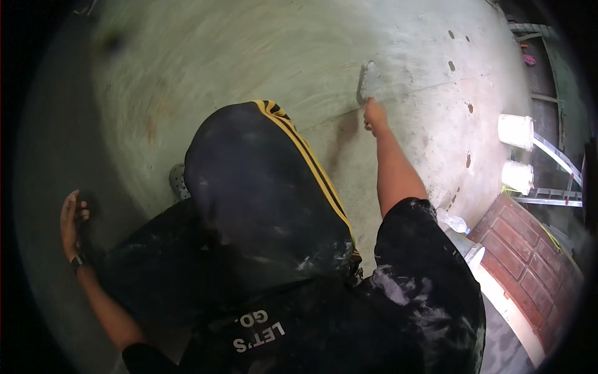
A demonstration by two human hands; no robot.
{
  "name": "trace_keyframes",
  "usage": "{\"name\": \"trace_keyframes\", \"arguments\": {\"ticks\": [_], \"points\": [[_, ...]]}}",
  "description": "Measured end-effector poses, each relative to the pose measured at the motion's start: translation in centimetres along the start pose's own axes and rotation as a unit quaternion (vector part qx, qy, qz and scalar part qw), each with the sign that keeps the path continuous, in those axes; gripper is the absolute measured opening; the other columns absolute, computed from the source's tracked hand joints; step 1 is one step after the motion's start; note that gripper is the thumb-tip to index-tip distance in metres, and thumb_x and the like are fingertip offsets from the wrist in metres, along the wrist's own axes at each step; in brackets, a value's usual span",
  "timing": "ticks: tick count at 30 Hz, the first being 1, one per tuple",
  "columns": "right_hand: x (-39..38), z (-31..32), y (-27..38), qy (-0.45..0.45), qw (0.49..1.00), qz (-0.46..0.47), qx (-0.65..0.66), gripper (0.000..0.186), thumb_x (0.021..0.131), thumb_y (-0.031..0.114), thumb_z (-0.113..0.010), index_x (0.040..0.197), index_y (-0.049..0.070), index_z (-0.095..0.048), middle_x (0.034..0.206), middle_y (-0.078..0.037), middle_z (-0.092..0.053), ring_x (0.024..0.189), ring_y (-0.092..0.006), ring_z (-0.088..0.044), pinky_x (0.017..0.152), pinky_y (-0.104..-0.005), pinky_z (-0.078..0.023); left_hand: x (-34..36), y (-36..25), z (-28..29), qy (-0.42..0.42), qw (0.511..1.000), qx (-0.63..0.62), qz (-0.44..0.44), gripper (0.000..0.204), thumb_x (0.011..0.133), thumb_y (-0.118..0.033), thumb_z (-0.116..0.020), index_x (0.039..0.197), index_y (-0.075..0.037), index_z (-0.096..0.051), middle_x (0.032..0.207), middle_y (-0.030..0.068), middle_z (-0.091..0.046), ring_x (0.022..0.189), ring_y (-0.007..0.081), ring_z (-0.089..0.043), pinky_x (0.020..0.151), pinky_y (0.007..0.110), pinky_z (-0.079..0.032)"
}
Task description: The person smooths a wet concrete wall and floor using a trowel, working on the vertical surface and the joint with the horizontal surface.
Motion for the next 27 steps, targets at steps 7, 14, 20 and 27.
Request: {"name": "trace_keyframes", "arguments": {"ticks": [7,14,20,27], "points": [[2.8,-1.5,0.5,0.013,0.999,-0.019,-0.036,0.06,0.1,0.044,-0.04,0.105,-0.01,-0.064,0.094,-0.027,-0.068,0.074,-0.0344,-0.068,0.057,-0.0466,-0.056,1.0,-1.1,-0.8,0.005,1.0,0.022,-0.004,0.051,0.101,-0.045,-0.061,0.134,-0.005,-0.059,0.09,-0.0004,-0.063,0.076,0.0074,-0.057,0.073,0.024,-0.048],[-0.7,-2.2,0.7,-0.007,0.996,0.001,-0.084,0.064,0.102,0.049,-0.042,0.086,-0.008,-0.064,0.073,-0.019,-0.064,0.06,-0.0298,-0.064,0.054,-0.0457,-0.057,1.4,-2.8,-1.4,-0.032,0.998,0.044,-0.015,0.051,0.1,-0.046,-0.061,0.133,-0.007,-0.061,0.09,-0.0009,-0.063,0.076,0.0073,-0.057,0.074,0.024,-0.048],[-5.7,-5.2,-1.7,0.05,0.992,-0.006,-0.111,0.067,0.103,0.05,-0.042,0.095,-0.014,-0.063,0.078,-0.025,-0.066,0.068,-0.0366,-0.07,0.057,-0.0472,-0.061,2.3,-1.6,-0.5,-0.022,0.997,0.056,-0.041,0.051,0.1,-0.045,-0.061,0.135,-0.008,-0.061,0.09,-0.0014,-0.063,0.075,0.0067,-0.058,0.073,0.023,-0.05],[-16.4,-10.3,-1.5,0.151,0.965,0.056,-0.207,0.065,0.106,0.043,-0.038,0.116,-0.017,-0.06,0.097,-0.032,-0.069,0.07,-0.0392,-0.072,0.064,-0.0458,-0.061,1.4,-1.6,0.5,-0.021,0.999,0.024,-0.044,0.05,0.101,-0.044,-0.06,0.136,-0.007,-0.06,0.091,-0.001,-0.063,0.075,0.0066,-0.057,0.073,0.024,-0.05]]}}
Point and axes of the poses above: each hand's wrist, its own x-axis towards the middle knuckle, its own z-axis out of the back of the hand, y = z × x, the point moved 7 cm from there along x, towards the middle knuckle
